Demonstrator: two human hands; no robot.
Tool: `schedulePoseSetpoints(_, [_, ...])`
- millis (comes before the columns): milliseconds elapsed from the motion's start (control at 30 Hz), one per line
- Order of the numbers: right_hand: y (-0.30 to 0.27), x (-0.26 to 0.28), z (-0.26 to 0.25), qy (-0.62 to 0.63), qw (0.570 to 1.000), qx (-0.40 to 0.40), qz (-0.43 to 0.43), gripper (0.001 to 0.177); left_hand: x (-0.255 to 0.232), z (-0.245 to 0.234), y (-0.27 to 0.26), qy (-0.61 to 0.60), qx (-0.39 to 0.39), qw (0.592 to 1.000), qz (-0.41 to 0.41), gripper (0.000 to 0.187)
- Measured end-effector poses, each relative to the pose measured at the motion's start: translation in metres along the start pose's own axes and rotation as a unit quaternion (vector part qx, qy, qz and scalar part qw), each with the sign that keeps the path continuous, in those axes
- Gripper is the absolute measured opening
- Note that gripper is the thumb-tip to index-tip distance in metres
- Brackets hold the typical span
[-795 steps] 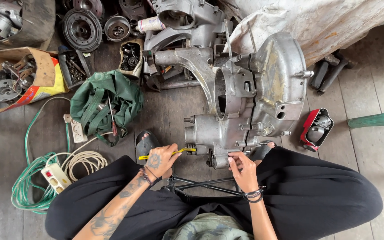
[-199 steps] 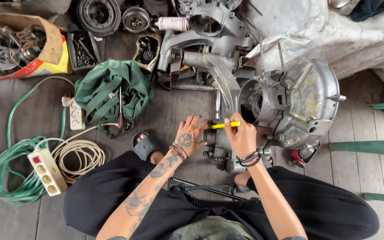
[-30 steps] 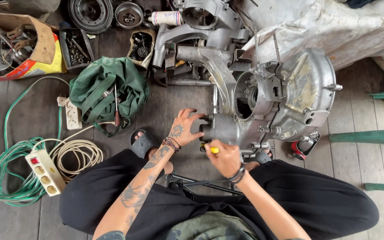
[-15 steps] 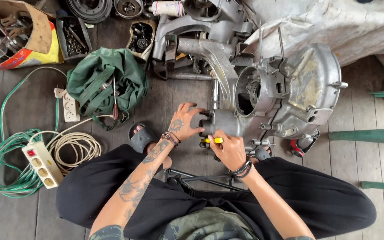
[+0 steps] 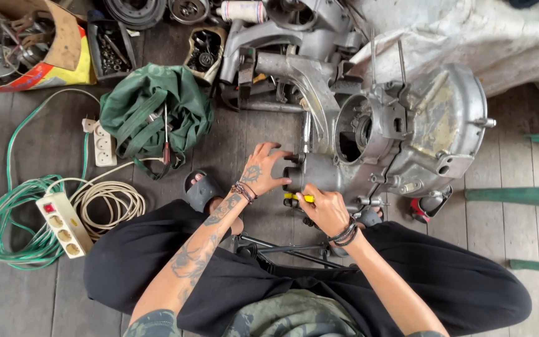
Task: The person scrubs a large metallic engine component with a yellow brush, focusing on crevices and surfaces. They rotate the part to access different areas while sitting on a small stool in a cluttered workshop.
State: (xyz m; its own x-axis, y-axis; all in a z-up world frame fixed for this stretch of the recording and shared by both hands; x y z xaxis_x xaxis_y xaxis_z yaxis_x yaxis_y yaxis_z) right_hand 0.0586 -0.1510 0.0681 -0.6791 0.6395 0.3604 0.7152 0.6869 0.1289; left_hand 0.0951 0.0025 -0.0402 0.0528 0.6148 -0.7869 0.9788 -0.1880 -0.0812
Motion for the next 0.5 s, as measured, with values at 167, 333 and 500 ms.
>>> schedulePoseSetpoints(167, [0.002,-0.013,0.015,0.057,0.998,0.009,0.023,0.022,0.005,0.002,0.003,0.007,0.003,1.000,-0.010,0.069])
schedulePoseSetpoints(333, [0.045,0.026,0.000,0.160,0.985,0.047,-0.039,0.018,0.013,0.008,0.008,0.030,0.004,1.000,-0.007,0.065])
schedulePoseSetpoints(500, [0.045,0.007,-0.017,0.095,0.994,0.030,-0.035,0.024,0.007,-0.001,0.007,-0.021,0.013,1.000,0.004,0.060])
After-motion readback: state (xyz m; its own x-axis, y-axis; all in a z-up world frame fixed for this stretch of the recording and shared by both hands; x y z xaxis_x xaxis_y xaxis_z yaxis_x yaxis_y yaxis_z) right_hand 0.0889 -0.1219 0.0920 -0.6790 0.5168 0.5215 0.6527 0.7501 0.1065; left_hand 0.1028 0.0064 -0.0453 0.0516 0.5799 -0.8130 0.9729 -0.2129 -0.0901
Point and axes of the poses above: each hand's wrist, its own y-axis towards the middle knuckle, its own z-axis out of the palm, x = y × z, the point moved 8 cm from there along y, towards the middle knuckle, and after that the axes turned 6 degrees about x, right-handed, at the moved point
